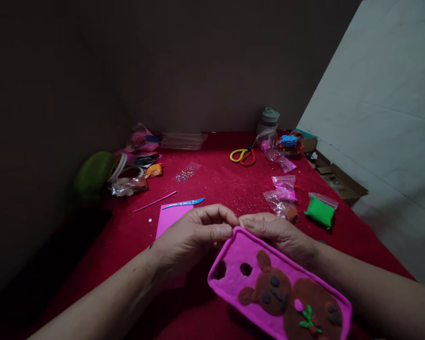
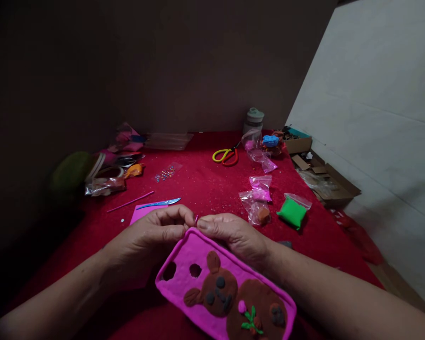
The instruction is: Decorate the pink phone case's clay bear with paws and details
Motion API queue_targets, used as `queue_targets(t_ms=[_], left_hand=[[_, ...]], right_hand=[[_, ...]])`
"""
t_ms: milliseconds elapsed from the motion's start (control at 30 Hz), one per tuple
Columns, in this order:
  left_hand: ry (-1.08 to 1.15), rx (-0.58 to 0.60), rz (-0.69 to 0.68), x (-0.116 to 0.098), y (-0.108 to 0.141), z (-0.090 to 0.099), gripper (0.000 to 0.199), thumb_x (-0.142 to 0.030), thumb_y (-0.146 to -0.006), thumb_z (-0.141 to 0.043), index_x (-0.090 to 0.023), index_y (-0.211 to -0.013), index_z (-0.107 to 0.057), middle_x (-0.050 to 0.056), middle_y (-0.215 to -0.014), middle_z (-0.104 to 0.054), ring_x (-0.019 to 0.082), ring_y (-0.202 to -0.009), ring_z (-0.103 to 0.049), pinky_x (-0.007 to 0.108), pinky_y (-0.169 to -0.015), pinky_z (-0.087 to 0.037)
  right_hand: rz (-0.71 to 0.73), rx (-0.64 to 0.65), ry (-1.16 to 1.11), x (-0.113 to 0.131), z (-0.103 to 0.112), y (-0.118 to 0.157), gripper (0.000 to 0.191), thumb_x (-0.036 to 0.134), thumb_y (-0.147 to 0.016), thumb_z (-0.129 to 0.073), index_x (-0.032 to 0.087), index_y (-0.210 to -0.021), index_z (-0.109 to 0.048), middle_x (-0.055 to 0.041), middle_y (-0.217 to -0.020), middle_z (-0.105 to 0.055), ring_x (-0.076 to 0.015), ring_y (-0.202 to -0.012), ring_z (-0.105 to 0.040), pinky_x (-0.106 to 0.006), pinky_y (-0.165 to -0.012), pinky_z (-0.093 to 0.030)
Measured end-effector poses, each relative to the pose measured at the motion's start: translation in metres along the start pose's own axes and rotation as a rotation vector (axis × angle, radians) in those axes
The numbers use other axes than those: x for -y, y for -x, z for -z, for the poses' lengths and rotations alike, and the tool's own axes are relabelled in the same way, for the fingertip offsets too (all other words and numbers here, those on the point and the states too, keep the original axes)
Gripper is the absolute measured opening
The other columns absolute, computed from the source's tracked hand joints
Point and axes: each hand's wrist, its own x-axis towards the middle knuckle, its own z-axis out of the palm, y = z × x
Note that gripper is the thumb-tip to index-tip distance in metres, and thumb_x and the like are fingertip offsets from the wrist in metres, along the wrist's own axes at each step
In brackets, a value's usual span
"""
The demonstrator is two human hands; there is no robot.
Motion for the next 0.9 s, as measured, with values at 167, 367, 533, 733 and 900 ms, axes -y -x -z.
queue_targets(t_ms=[167, 367, 533, 733, 900], left_hand=[[-0.007, -0.004, 0.015, 0.0008, -0.0014, 0.0022, 0.007, -0.009, -0.075, -0.069, -0.015, -0.079, -0.066, 0.003, -0.07, -0.064, 0.01, -0.057, -0.06, 0.019, -0.056, -0.044], [-0.02, -0.012, 0.009, 0.004, -0.0025, 0.0017, 0.008, -0.009, -0.074, -0.07, -0.015, -0.078, -0.067, 0.003, -0.071, -0.064, 0.01, -0.058, -0.06, 0.02, -0.057, -0.045], [-0.015, -0.022, 0.025, 0.0045, -0.0022, 0.0024, 0.009, -0.01, -0.071, -0.072, -0.015, -0.077, -0.067, 0.002, -0.068, -0.063, 0.01, -0.056, -0.059, 0.019, -0.056, -0.044], [-0.017, -0.025, 0.059, 0.0063, -0.0036, 0.0035, 0.008, -0.012, -0.071, -0.073, -0.015, -0.075, -0.066, 0.002, -0.066, -0.061, 0.01, -0.055, -0.056, 0.02, -0.056, -0.042], [-0.022, -0.02, 0.062, 0.006, -0.0019, 0.0039, 0.009, -0.018, -0.071, -0.075, -0.016, -0.074, -0.066, 0.001, -0.063, -0.059, 0.01, -0.055, -0.054, 0.022, -0.056, -0.041]], right_hand=[[-0.017, -0.016, -0.052, -0.0012, 0.0003, -0.0005, 0.041, 0.039, -0.061, -0.084, 0.009, -0.075, -0.061, -0.0005, -0.064, -0.056, -0.0072, -0.054, -0.049, -0.02, -0.055, -0.037], [-0.022, 0.016, -0.035, -0.0002, 0.0022, -0.0007, 0.033, 0.034, -0.066, -0.081, 0.01, -0.067, -0.059, 0.0022, -0.057, -0.052, -0.0058, -0.05, -0.045, -0.019, -0.051, -0.035], [-0.035, 0.021, -0.008, 0.0002, 0.0026, 0.0002, 0.032, 0.033, -0.069, -0.078, 0.011, -0.064, -0.056, 0.0036, -0.055, -0.048, -0.0052, -0.049, -0.041, -0.019, -0.05, -0.031], [-0.059, 0.007, -0.025, 0.0012, -0.0004, 0.0004, 0.033, 0.035, -0.064, -0.081, 0.009, -0.069, -0.061, 0.0009, -0.058, -0.054, -0.0065, -0.051, -0.046, -0.02, -0.052, -0.035], [-0.062, 0.001, -0.042, 0.0022, -0.0036, 0.0015, 0.034, 0.033, -0.061, -0.084, 0.01, -0.065, -0.06, 0.0026, -0.054, -0.052, -0.0049, -0.046, -0.043, -0.018, -0.048, -0.033]])
